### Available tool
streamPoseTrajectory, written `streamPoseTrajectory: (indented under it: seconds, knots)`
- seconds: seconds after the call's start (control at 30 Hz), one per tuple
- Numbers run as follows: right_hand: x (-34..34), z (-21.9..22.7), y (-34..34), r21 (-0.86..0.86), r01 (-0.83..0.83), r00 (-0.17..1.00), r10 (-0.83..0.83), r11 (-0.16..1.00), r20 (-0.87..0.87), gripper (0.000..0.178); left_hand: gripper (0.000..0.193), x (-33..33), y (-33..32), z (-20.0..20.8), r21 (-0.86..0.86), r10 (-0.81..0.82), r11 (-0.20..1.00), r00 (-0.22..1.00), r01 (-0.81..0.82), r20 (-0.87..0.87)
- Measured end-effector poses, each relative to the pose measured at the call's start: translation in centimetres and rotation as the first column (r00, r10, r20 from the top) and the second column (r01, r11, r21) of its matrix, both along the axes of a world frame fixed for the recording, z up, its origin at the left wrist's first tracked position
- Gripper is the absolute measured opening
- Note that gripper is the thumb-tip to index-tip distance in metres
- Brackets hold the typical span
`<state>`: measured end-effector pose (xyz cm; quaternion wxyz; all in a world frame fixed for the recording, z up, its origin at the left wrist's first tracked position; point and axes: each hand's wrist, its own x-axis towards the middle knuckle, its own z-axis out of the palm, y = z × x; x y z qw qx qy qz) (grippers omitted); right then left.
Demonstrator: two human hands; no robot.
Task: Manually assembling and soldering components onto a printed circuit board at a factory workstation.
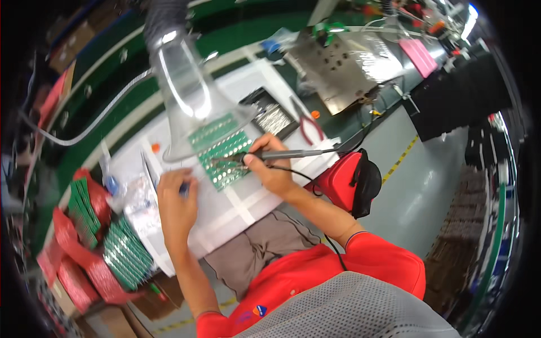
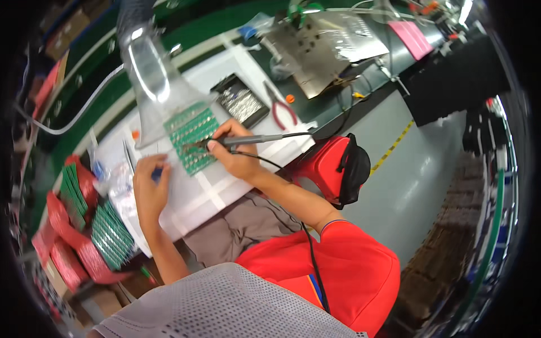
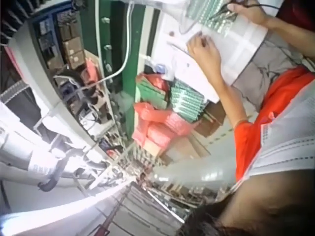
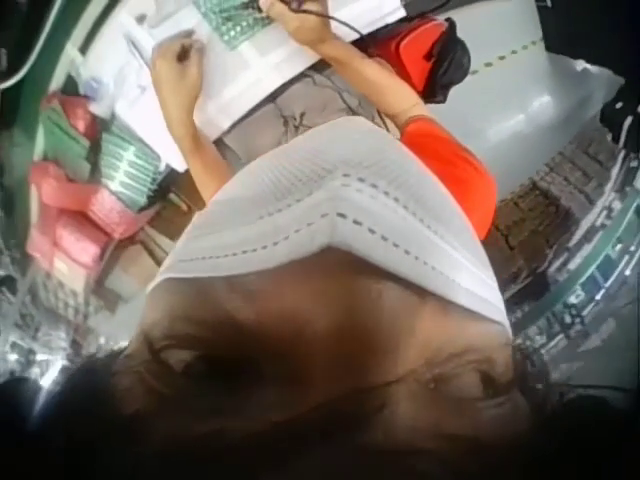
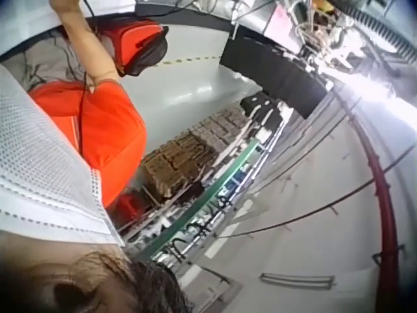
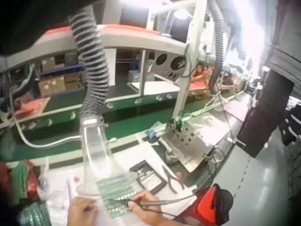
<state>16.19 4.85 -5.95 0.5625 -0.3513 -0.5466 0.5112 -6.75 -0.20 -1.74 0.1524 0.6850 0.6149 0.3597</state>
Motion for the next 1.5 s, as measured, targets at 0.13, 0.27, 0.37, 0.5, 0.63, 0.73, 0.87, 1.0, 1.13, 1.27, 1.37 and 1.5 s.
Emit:
streamPoseTrajectory:
  seconds: [0.13, 0.27, 0.37, 0.5, 0.63, 0.73, 0.87, 1.0, 1.13, 1.27, 1.37, 1.5]
  knots:
    - [0.7, 0.2, 0.1, 0.002, 0.012, 1.000, -0.012, 1.000, 0.024, 0.017, 0.006, 0.0, -0.9, 1.2, 0.043, 0.094, 0.994, 0.993, -0.097, 0.065]
    - [0.6, 1.4, 0.2, -0.015, 0.004, 0.998, -0.005, 1.000, -0.069, 0.016, 0.005, -0.3, -2.7, 1.3, 0.139, 0.160, 0.974, 0.978, -0.179, 0.137]
    - [0.6, 1.5, 0.5, 0.021, -0.007, 0.998, 0.009, 1.000, -0.064, 0.015, 0.006, -0.7, -4.5, 0.1, 0.210, 0.220, 0.944, 0.961, -0.253, 0.169]
    - [-0.8, 0.4, 1.1, 0.012, 0.035, 0.999, -0.035, 0.999, -0.035, 0.011, 0.004, -0.4, -6.4, -1.6, 0.327, 0.325, 0.861, 0.917, -0.389, 0.232]
    - [0.1, 0.9, 1.4, 0.121, 0.141, 0.990, -0.140, 0.983, -0.017, 0.010, 0.004, 1.1, -5.2, -2.0, 0.473, 0.305, 0.794, 0.923, -0.382, 0.233]
    - [0.0, -0.1, 1.2, 0.063, 0.123, 0.992, -0.120, 0.990, -0.037, 0.009, 0.003, 0.7, -5.8, -2.7, 0.481, 0.354, 0.782, 0.917, -0.397, 0.182]
    - [-0.3, -0.1, 0.8, 0.058, 0.102, 0.993, -0.099, 0.993, -0.057, 0.008, 0.003, 0.8, -6.6, -2.7, 0.446, 0.334, 0.793, 0.909, -0.414, 0.249]
    - [0.0, -0.1, 0.8, 0.048, 0.101, 0.994, -0.098, 0.994, -0.053, 0.008, 0.003, 1.0, -6.7, -3.0, 0.408, 0.351, 0.805, 0.900, -0.430, 0.258]
    - [0.1, -0.3, 0.7, 0.029, 0.097, 0.995, -0.095, 0.995, -0.039, 0.008, 0.004, 1.0, -6.5, -3.4, 0.413, 0.352, 0.809, 0.907, -0.419, 0.232]
    - [0.2, 0.3, 0.8, 0.039, 0.117, 0.992, -0.115, 0.992, -0.043, 0.008, 0.004, 1.3, -6.3, -2.7, 0.399, 0.331, 0.820, 0.909, -0.410, 0.253]
    - [0.1, -0.2, 1.3, 0.044, 0.127, 0.992, -0.126, 0.991, -0.024, 0.008, 0.005, 1.1, -6.1, -2.8, 0.390, 0.333, 0.823, 0.907, -0.413, 0.257]
    - [0.1, -0.6, 1.5, 0.039, 0.132, 0.991, -0.133, 0.990, 0.009, 0.008, 0.005, 1.0, -5.8, -2.9, 0.378, 0.345, 0.831, 0.911, -0.409, 0.227]
